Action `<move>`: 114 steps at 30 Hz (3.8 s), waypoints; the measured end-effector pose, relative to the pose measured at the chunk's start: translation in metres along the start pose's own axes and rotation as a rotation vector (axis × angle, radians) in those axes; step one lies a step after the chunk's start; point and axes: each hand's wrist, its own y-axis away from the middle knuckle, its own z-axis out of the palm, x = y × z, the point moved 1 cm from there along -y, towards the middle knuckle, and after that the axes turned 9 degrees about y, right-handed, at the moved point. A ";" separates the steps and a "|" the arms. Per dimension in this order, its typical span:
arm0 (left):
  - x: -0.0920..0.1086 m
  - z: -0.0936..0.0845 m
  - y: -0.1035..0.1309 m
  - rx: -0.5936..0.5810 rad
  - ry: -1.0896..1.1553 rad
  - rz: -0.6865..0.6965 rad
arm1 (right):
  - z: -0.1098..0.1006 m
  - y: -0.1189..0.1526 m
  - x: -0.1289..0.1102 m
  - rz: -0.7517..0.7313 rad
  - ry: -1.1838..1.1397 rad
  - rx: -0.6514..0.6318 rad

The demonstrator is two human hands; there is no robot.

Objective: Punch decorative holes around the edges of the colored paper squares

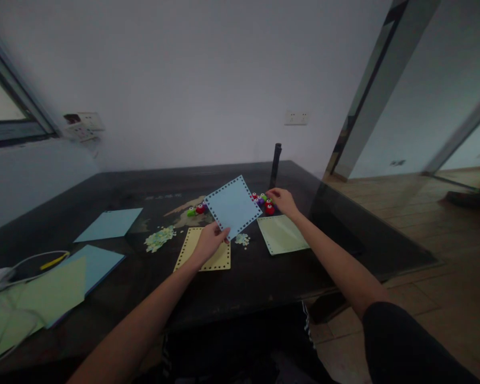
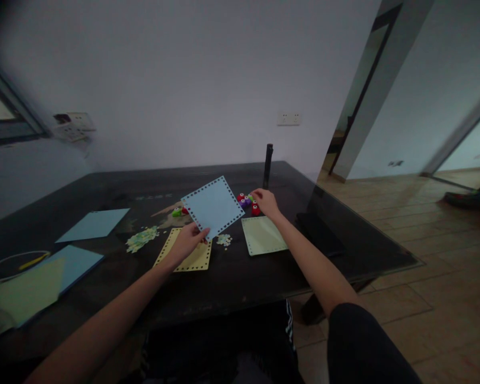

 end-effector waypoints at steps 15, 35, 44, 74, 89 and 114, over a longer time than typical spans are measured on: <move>0.022 0.011 -0.005 -0.038 0.092 -0.017 | -0.026 0.052 -0.023 0.125 -0.690 -0.136; 0.020 0.106 -0.003 -0.279 -0.138 -0.023 | -0.058 0.098 0.065 0.268 -0.429 -0.267; 0.017 0.105 -0.003 -0.296 -0.359 0.063 | -0.050 0.097 0.071 0.232 -0.219 -0.284; -0.026 -0.102 -0.005 -0.203 -0.901 0.183 | 0.053 0.064 -0.134 -0.380 0.348 -0.458; -0.016 -0.093 0.002 -0.223 -1.025 0.132 | 0.071 0.072 -0.116 -0.391 0.231 -0.294; 0.003 -0.087 0.002 -0.111 0.065 -0.111 | 0.026 0.038 -0.097 0.064 -0.768 -0.388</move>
